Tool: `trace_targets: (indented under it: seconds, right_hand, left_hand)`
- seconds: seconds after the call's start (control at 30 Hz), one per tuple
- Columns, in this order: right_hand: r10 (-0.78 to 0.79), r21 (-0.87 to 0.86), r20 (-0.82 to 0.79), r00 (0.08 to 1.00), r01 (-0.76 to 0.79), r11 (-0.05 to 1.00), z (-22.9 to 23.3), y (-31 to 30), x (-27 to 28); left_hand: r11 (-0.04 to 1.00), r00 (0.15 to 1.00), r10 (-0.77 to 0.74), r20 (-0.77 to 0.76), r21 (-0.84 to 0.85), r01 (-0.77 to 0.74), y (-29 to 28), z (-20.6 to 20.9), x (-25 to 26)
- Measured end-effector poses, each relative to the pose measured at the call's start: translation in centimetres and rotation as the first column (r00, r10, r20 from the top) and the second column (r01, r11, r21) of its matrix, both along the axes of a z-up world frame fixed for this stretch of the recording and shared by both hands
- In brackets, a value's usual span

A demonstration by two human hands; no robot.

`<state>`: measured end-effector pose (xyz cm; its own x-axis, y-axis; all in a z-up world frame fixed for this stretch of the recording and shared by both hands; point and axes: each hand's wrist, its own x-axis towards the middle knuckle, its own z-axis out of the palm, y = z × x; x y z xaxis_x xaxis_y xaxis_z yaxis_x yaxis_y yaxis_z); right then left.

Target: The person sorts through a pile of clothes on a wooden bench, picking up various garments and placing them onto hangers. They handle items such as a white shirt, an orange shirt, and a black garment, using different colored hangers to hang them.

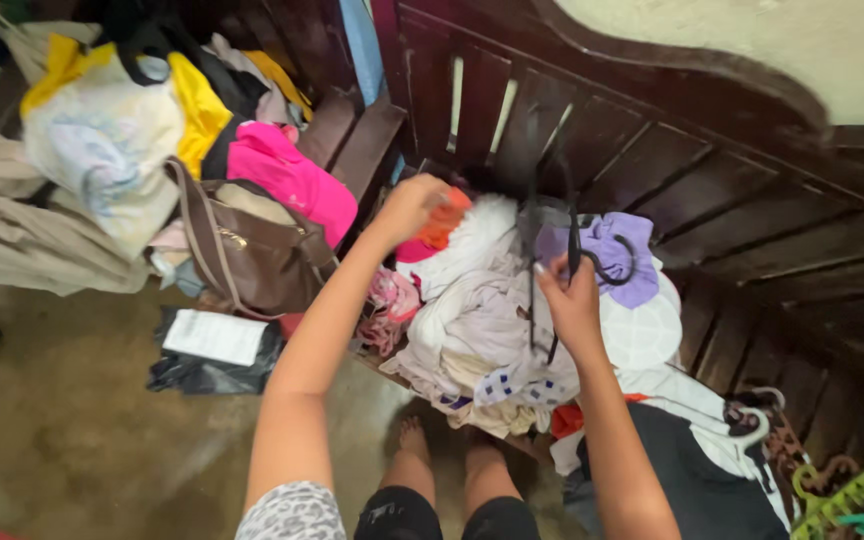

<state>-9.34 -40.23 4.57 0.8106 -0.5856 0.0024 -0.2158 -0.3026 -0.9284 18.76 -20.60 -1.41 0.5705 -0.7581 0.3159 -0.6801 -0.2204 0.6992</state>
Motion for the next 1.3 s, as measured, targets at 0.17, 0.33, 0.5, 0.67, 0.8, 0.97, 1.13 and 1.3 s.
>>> trace_targets:
  seconds: [0.17, 0.33, 0.5, 0.67, 0.8, 0.97, 1.13, 1.3]
  right_hand:
    - [0.136, -0.263, 0.175, 0.975, -0.087, 0.961, 9.7, 2.4, 0.8]
    - [0.099, -0.262, 0.177, 0.979, -0.05, 0.964, 12.3, 3.0, 2.4]
    - [-0.023, 0.096, 0.336, 0.941, -0.01, 0.995, 14.3, 3.9, 2.1]
    - [-0.05, 0.511, 0.489, 0.871, -0.241, 0.825, 18.1, 7.7, 1.3]
    - [-0.269, 0.646, 0.548, 0.792, -0.196, 0.738, 21.7, 11.3, -1.1]
    - [-0.386, 0.673, 0.56, 0.733, -0.13, 0.728, 23.9, 11.2, -5.4]
    - [-0.092, 0.064, 0.365, 0.926, 0.074, 0.995, 19.5, 6.6, -11.2]
    - [-0.055, 0.03, -0.012, 0.998, 0.056, 0.998, 12.4, 5.4, -15.8]
  left_hand:
    - [0.958, 0.961, -0.26, -0.091, 0.1, 0.268, -3.0, 10.4, -7.4]
    - [0.959, 0.962, -0.267, -0.052, -0.115, 0.26, -4.0, 17.3, -10.1]
    - [0.904, 0.92, -0.251, -0.301, -0.413, 0.111, -2.8, 21.2, -12.3]
    - [0.917, 0.859, -0.175, -0.481, -0.397, -0.035, 1.6, 19.5, -15.6]
    - [0.949, 0.85, -0.083, -0.521, -0.3, -0.092, 7.3, 15.3, -23.3]
    - [0.982, 0.665, -0.117, -0.737, -0.187, -0.035, 11.5, 4.8, -26.7]
    - [0.824, 0.708, 0.543, -0.452, 0.45, -0.344, 14.9, 7.5, -22.2]
    - [0.997, 0.599, -0.064, -0.798, -0.076, 0.006, 13.0, 17.9, -22.9]
